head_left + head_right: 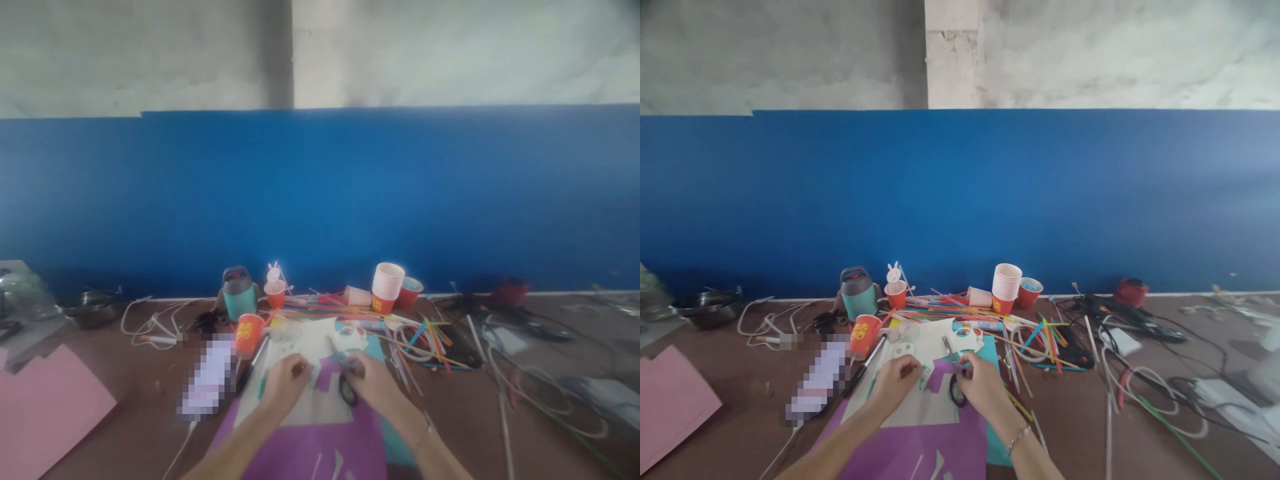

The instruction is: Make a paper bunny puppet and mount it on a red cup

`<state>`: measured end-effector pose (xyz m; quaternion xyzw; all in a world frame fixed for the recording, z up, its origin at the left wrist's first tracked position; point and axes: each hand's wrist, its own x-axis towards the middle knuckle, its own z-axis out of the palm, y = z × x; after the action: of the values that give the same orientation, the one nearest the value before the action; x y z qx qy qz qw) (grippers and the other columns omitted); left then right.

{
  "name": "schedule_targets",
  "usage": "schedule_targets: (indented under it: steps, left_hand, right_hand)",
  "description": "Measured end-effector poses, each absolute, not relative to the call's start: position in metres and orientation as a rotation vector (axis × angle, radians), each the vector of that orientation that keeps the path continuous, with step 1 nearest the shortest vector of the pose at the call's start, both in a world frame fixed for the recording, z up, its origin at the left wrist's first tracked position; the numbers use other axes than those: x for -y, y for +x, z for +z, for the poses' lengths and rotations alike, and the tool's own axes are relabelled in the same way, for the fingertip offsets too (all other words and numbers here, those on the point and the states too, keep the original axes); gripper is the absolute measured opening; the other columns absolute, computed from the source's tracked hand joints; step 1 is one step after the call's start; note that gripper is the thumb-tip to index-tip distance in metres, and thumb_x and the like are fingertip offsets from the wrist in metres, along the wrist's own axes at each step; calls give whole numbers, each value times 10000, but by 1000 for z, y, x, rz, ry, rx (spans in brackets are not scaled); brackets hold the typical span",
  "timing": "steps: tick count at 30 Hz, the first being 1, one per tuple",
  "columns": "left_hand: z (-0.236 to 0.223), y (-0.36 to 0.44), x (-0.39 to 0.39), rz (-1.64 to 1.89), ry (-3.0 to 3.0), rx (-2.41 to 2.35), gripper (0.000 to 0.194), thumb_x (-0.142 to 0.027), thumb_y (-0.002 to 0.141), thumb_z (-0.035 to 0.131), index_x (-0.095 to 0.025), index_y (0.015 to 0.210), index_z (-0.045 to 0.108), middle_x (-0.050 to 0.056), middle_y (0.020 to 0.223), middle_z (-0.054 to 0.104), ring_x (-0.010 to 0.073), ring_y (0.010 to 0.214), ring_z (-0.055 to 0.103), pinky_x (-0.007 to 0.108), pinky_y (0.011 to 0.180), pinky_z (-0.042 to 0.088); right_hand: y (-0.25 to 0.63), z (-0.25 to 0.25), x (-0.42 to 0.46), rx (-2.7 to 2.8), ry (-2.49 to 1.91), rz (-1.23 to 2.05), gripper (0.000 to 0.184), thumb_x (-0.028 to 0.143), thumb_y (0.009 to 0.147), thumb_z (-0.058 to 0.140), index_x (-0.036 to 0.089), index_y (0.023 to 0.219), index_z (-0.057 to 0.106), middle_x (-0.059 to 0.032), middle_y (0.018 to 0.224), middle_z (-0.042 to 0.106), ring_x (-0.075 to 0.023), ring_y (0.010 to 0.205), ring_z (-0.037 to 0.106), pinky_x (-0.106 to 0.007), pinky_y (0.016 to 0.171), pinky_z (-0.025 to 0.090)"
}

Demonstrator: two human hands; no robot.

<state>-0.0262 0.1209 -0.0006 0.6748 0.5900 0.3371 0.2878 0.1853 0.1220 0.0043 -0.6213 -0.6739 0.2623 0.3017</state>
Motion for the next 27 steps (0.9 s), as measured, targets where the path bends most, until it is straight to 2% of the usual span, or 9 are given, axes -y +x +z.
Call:
schedule_targets:
  steps: [3,5,8,11,14,16,18,21,27]
  left_hand:
    - [-1,-20,-120,1000,1684,-1493,230,-331,762,484,-179,658,620,0,590,565,143,569,493,250,566,356]
    - [-1,-15,-118,1062,1555,-1373,245,-373,746,502,-176,638,599,-9,561,537,128,522,456,246,536,350]
    - [1,-8,-114,1119,1415,-1248,252,-405,716,536,-179,608,563,-24,535,505,111,484,415,240,510,338]
    - [6,-9,-115,1080,1473,-1261,244,-389,739,524,-183,612,558,-19,545,521,123,506,452,244,525,362]
    - [18,-24,-123,901,1767,-1460,213,-321,786,509,-181,654,601,21,644,611,168,640,555,265,627,410]
    - [27,-38,-131,824,1972,-1793,200,-267,837,465,-181,811,643,62,858,667,204,825,593,297,756,418]
    - [32,-49,-139,618,2069,-2046,231,-265,847,481,-173,992,637,105,1055,639,249,1021,560,325,831,411]
    - [33,-54,-149,373,2087,-2179,275,-337,823,539,-153,990,655,146,1130,600,297,1140,484,363,904,387]
    - [29,-51,-159,348,1982,-2177,290,-336,703,650,-146,922,658,170,1156,580,331,1152,456,404,930,360]
  right_hand:
    - [169,20,-116,1685,-1459,799,240,351,757,513,171,805,664,-39,682,672,-190,668,603,-269,632,432]
    - [156,30,-112,1629,-1362,989,273,407,742,528,176,768,670,-41,722,685,-192,696,608,-262,637,450]
    - [141,38,-109,1529,-1395,1108,229,404,694,555,186,648,610,1,588,597,-149,580,543,-232,549,420]
    - [138,38,-111,1472,-1404,1130,231,409,692,540,195,606,539,34,514,476,-116,498,457,-223,492,367]
    - [140,32,-120,1483,-1338,1081,283,464,715,512,206,598,490,35,528,444,-120,508,436,-233,493,354]
    - [143,27,-129,1501,-1312,992,306,484,748,474,213,607,459,28,546,449,-132,535,444,-242,509,365]
    - [143,23,-138,1559,-1315,879,288,455,783,442,216,624,443,21,563,471,-143,564,461,-251,534,384]
    - [139,18,-149,1677,-1356,739,220,358,810,417,209,657,467,0,624,542,-158,615,514,-269,600,419]
    - [135,13,-157,1763,-1385,597,171,277,798,428,201,664,503,-31,698,595,-172,665,564,-279,653,431]
